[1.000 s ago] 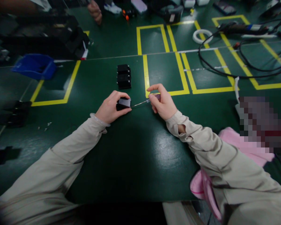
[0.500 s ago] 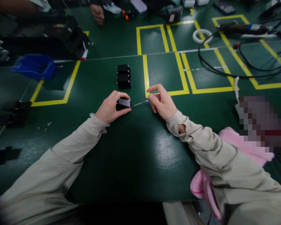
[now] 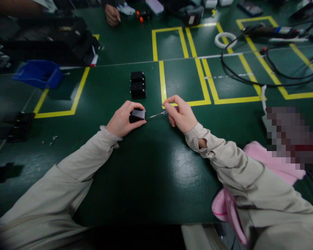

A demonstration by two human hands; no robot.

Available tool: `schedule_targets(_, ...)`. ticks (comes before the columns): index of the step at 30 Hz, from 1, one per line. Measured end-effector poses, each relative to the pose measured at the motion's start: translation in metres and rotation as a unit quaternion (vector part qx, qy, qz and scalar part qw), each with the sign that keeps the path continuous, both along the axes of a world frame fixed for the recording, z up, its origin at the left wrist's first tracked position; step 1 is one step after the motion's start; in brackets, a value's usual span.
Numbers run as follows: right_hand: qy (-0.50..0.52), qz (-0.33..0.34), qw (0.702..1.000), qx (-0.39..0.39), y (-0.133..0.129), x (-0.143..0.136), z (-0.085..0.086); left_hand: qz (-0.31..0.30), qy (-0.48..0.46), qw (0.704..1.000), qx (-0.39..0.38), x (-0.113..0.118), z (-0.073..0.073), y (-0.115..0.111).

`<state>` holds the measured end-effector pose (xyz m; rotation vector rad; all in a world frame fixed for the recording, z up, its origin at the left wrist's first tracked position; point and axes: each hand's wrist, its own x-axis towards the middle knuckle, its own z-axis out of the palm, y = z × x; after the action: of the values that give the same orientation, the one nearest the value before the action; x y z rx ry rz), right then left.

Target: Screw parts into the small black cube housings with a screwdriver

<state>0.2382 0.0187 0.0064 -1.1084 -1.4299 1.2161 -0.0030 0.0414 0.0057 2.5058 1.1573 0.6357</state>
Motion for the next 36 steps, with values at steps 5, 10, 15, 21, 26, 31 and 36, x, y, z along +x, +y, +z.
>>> schedule_targets(5, -0.004, 0.001, 1.000, 0.009, -0.0003, -0.0006, 0.0007, 0.000, 0.001, 1.000, 0.004, -0.0004, 0.0003, 0.0000)
schedule_targets(10, 0.011, -0.001, 1.000, 0.006, 0.0006, -0.0014, -0.0001, -0.004, 0.000, 1.000, 0.010, -0.0010, -0.0008, 0.0004)
schedule_targets(15, -0.003, -0.003, 1.000, 0.006, 0.0012, -0.0002, -0.0024, -0.005, 0.000, 1.000, 0.007, -0.0005, -0.0010, 0.0002)
schedule_targets(21, 0.008, 0.005, 1.000, 0.021, 0.0012, 0.0001, -0.0020, -0.002, 0.002, 1.000, 0.008, -0.0007, -0.0007, 0.0005)
schedule_targets(26, -0.008, 0.001, 1.000, 0.013, 0.0010, -0.0004, -0.0016, -0.005, 0.003, 1.000, 0.010, -0.0015, -0.0008, 0.0004)
schedule_targets(31, 0.012, 0.007, 1.000, 0.027, 0.0009, -0.0003, -0.0014, -0.005, 0.004, 1.000, 0.007, -0.0016, -0.0007, -0.0002)
schedule_targets(36, 0.006, 0.001, 1.000, 0.016, 0.0017, -0.0002, -0.0034, -0.006, 0.004, 1.000, 0.008, -0.0008, -0.0008, -0.0001)
